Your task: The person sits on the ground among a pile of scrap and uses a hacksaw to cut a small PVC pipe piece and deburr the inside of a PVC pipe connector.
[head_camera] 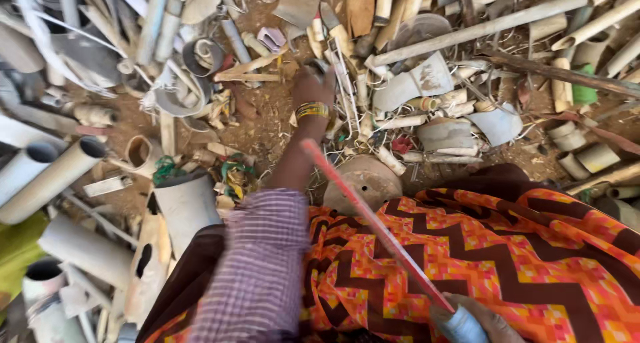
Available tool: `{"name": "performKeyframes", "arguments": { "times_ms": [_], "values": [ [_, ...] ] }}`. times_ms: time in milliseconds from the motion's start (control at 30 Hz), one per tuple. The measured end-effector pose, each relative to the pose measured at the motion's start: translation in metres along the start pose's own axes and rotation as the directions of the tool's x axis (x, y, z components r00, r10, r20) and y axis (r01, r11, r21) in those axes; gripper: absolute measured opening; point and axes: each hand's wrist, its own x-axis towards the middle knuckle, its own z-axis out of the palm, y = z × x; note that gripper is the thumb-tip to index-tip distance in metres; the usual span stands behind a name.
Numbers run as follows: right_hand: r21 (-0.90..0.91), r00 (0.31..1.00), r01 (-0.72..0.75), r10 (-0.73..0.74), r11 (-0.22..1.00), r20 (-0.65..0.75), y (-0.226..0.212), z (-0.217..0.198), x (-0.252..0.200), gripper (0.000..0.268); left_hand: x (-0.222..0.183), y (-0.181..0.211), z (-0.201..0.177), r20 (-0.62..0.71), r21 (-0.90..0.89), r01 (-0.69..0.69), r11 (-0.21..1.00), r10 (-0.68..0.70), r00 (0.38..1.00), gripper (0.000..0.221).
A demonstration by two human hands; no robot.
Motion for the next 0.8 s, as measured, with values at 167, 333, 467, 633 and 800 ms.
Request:
{"name": "performKeyframes", "arguments": {
  "times_ms": [167,333,467,633,800],
  "values": [
    [-0.028,0.998,-0.055,0.054,0.998,-0.026,0.013,-0.001,-0.004,0.081,-0.013,-0.006,0.029,-0.155,0.007,0.174,0.985,-0.170,0.973,0.054],
    [-0.038,0.990,-0.105,0.101,0.994,-0.094,0.044,0.020,-0.017,0.081,-0.006,-0.005,0.024,0.043,-0.116,0.315,0.942,-0.312,0.949,0.083],
    [-0.076,0.978,-0.078,0.062,0.994,-0.200,0.074,0.030,-0.030,0.081,0.015,-0.030,0.033,-0.181,-0.334,0.165,0.928,-0.234,0.955,0.059],
    [-0.032,0.914,0.017,-0.029,0.999,-0.404,0.063,0.041,-0.068,0.081,0.005,-0.100,-0.027,-0.190,-0.909,-0.082,0.408,-0.232,0.954,0.041],
    [0.058,0.836,0.158,-0.102,0.986,-0.540,0.028,0.036,-0.091,0.064,-0.060,-0.124,-0.166,-0.093,-0.979,-0.051,0.198,-0.210,0.973,0.039]
  ]
}}
